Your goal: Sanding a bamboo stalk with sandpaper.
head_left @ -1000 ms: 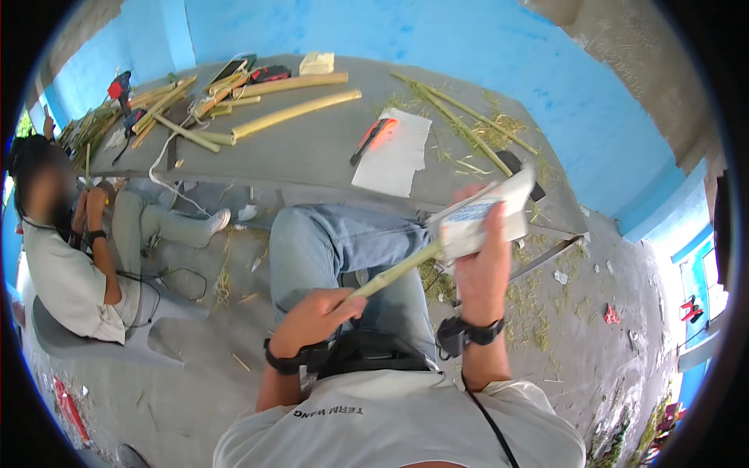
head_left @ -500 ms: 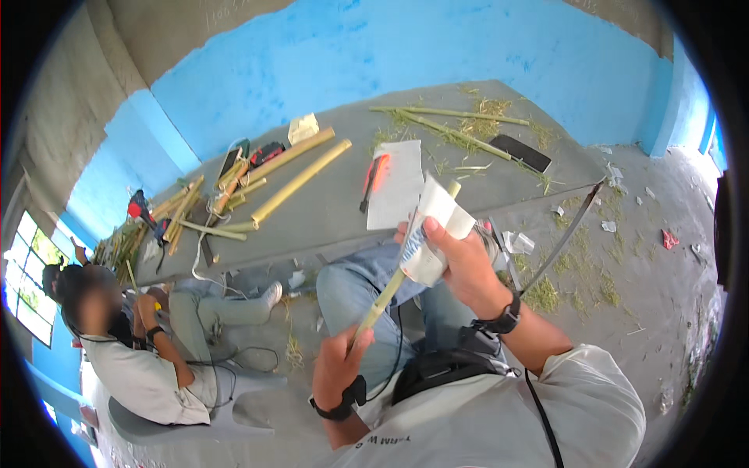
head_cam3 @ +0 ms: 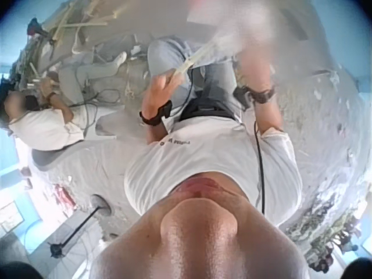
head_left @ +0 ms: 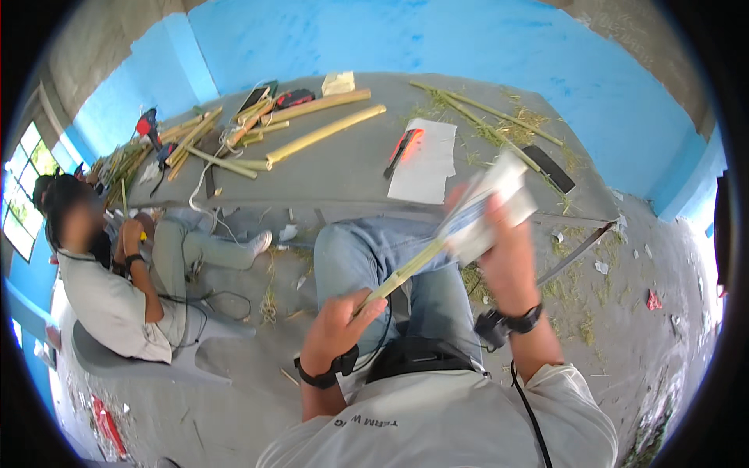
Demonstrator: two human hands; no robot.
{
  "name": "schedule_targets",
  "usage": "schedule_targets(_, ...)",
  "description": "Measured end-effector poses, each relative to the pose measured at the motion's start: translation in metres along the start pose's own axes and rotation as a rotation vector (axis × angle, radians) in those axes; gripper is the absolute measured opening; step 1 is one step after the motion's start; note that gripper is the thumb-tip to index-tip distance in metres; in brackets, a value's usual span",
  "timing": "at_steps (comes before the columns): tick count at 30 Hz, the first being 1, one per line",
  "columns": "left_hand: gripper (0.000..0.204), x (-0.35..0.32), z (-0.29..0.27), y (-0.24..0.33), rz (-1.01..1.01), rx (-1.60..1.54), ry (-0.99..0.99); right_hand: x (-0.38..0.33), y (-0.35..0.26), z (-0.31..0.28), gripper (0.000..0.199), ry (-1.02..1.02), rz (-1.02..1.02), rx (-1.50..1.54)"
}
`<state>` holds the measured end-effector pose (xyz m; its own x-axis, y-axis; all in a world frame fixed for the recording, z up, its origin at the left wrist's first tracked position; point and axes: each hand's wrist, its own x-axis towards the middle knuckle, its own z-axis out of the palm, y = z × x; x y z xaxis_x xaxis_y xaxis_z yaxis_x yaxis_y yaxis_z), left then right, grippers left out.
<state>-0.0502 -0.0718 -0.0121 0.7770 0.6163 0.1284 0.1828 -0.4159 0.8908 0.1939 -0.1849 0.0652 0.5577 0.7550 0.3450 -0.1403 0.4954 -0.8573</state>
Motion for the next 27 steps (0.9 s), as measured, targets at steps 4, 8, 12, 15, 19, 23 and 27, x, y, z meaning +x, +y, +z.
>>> schedule_targets(4,0.044,0.000,0.000,0.002,0.006,0.037,-0.069,0.010,-0.025,-0.019,0.053,0.330,-0.291,0.127)
schedule_targets(8,0.042,0.002,0.012,0.005,0.049,-0.130,-0.102,-0.028,0.005,0.016,0.056,0.173,-0.008,0.033)
schedule_targets(12,0.040,-0.005,0.002,0.010,0.029,-0.175,-0.092,-0.033,0.007,0.026,0.057,0.040,0.009,-0.054)
schedule_targets(15,0.040,-0.009,-0.011,0.008,0.001,-0.070,-0.136,-0.009,-0.013,0.008,0.061,0.141,-0.170,0.011)
schedule_targets(19,0.041,-0.005,-0.005,0.003,0.053,-0.180,-0.177,-0.009,-0.011,0.003,0.056,0.247,-0.165,0.057)
schedule_targets(23,0.042,0.004,0.003,0.008,-0.006,-0.142,-0.194,-0.033,0.015,0.019,0.046,-0.008,0.147,-0.237)
schedule_targets(27,0.042,0.011,-0.005,0.022,-0.062,-0.119,-0.230,-0.018,0.009,0.009,0.052,0.044,0.076,0.010)
